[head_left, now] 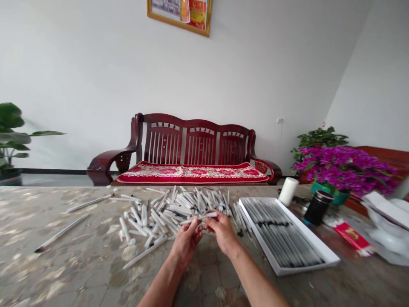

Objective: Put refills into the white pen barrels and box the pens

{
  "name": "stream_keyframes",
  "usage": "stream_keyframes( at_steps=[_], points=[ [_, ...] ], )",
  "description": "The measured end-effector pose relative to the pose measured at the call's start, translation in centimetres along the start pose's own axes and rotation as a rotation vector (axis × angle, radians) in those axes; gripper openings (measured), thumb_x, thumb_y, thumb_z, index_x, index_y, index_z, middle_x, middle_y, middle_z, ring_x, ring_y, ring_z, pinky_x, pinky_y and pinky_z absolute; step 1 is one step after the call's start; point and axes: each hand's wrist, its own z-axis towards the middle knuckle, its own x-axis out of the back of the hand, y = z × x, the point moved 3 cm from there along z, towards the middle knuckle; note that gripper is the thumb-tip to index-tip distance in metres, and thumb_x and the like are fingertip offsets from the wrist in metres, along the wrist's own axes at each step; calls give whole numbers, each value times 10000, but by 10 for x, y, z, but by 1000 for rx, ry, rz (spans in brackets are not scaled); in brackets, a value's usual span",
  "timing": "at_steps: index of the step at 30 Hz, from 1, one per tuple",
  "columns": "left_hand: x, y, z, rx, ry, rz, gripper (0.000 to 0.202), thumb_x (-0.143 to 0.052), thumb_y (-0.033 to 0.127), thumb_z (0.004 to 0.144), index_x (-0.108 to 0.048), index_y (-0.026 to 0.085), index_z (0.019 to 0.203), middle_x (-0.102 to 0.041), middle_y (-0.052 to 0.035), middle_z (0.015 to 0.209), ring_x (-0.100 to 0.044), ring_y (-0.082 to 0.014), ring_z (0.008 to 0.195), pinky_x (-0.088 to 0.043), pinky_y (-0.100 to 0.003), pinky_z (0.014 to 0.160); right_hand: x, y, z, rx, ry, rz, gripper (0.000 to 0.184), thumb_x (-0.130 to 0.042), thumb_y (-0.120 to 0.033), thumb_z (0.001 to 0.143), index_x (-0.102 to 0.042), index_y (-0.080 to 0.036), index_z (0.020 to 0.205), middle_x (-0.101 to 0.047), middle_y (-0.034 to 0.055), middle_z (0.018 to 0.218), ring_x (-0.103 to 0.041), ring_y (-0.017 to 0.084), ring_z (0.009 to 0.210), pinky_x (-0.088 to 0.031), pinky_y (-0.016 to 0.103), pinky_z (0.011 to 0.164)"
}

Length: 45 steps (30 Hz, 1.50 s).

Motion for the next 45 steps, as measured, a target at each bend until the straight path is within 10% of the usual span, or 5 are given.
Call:
stream_keyframes(
  at_steps=[12, 17, 24, 37, 45],
  points=[
    [6, -1, -3, 32, 17, 200, 114, -738, 88, 761, -689, 140, 850, -735, -31, 786, -666, -98, 564, -576, -206, 548, 110, -53, 14, 66, 352, -90, 493, -798, -556, 578, -629, -199, 872, -712, 27, 822, -658, 148, 656, -456, 210, 489],
    [8, -1, -3, 24, 29, 183, 91, -706, 78, 782, -686, 142, 844, -732, -33, 776, -663, -96, 567, -567, -204, 550, 183, -84, -11, 13, 468, -442, 482, -653, -622, 656, -620, -203, 889, -617, -16, 667, -569, 136, 567, -376, 215, 464],
    [6, -5, -1, 36, 6, 218, 156, -785, 141, 714, -689, 153, 836, -736, -30, 775, -667, -104, 580, -562, -213, 569, 239, -100, -29, -185, 389, -1180, 262, -629, -314, 705, -503, -198, 507, -399, -56, 425, -474, 131, 538, -264, 243, 527],
    [8, -4, -9, -191, -90, 495, 425, -758, 558, 649, -674, 171, 805, -693, -7, 719, -608, -119, 579, -448, -211, 516, 221, -76, -40, -270, 261, -1753, 204, -609, -295, 817, -710, -180, 951, -749, 128, 996, -679, 262, 944, -370, 277, 676],
    [3, -18, -3, -245, -55, 681, 377, -674, 556, 674, -596, 188, 696, -606, 24, 587, -549, -129, 478, -345, -220, 422, 114, -68, -14, -33, 37, -1689, 218, -538, -231, 847, -736, -243, 939, -764, 56, 983, -682, 221, 950, -392, 263, 717]
  ],
)
